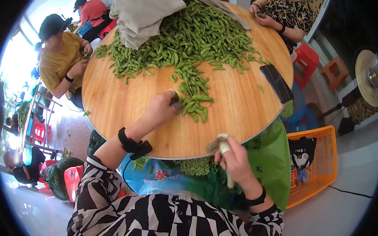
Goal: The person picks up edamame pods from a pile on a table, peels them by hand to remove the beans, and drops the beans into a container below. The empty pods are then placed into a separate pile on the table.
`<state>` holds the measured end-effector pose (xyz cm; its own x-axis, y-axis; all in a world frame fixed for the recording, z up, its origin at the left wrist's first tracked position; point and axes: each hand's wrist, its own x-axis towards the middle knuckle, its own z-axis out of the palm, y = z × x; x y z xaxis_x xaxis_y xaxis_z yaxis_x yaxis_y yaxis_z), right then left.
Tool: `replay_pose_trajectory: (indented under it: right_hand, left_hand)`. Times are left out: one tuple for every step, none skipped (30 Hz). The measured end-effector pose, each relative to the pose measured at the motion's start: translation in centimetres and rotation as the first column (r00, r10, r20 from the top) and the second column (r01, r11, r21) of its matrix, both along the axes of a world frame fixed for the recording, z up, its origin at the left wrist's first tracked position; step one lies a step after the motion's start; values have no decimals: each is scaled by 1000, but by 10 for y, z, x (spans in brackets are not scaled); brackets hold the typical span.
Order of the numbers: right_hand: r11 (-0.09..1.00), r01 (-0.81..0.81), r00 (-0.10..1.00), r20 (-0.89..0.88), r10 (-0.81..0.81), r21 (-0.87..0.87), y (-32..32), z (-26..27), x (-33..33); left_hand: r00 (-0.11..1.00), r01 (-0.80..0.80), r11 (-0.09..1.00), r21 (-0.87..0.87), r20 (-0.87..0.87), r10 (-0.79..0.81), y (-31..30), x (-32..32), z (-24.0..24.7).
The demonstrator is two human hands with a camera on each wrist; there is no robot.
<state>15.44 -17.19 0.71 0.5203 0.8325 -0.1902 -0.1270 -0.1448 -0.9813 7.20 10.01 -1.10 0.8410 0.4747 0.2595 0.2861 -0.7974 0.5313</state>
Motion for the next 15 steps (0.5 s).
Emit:
replay_pose_trajectory:
  right_hand:
    - [997,74,992,100,-71,-30,-1,2,5]
    - [993,116,967,231,-107,-26,0,0,7]
    - [988,156,922,361,-140,-15,2,-3,9]
    - [986,166,922,357,-148,-19,2,-7,9]
    - [989,147,844,520,-127,4,3,-12,10]
    - [992,122,737,668,-105,21,3,-14,10]
    - [992,128,737,667,-108,19,2,-12,9]
    - [996,56,812,584,-8,-63,0,-6,7]
    - [990,-27,870,485,91,-137,-2,0,4]
    - [981,-25,911,400,100,-190,-3,7,0]
    - [981,-26,911,400,102,-191,-2,6,-1]
    - [991,-12,941,333,56,-133,-1,5,-1]
    - [997,8,965,263,13,-75,0,4,-2]
    - [997,7,964,267,13,-74,1,3,-3]
    - [999,-41,995,93,43,-23,3,3,-5]
  left_hand:
    - [1000,10,1000,-8,-11,-10,3,1,-1]
    - [998,-23,976,-215,-60,11,10,0,0]
    - [993,-67,910,-409,-112,23,14,-2,4]
    - [994,-48,889,-455,-111,-3,13,-6,10]
    - [993,-41,889,-457,-114,-13,13,-10,8]
    - [998,-3,917,-399,-65,-25,13,-15,5]
    - [999,31,941,-336,-15,-38,11,-19,2]
    - [999,33,941,-338,-15,-41,9,-23,0]
    - [997,81,913,-399,51,-66,4,-27,3]
    - [989,130,881,-455,119,-85,0,-32,6]
    - [989,128,881,-456,118,-83,-7,-37,10]
    - [991,131,727,-674,114,-73,-21,-41,24]
    - [992,128,521,-844,109,-66,-33,-44,32]
    - [987,158,428,-890,141,-73,-42,-46,33]
    - [987,162,429,-889,144,-73,-50,-47,36]
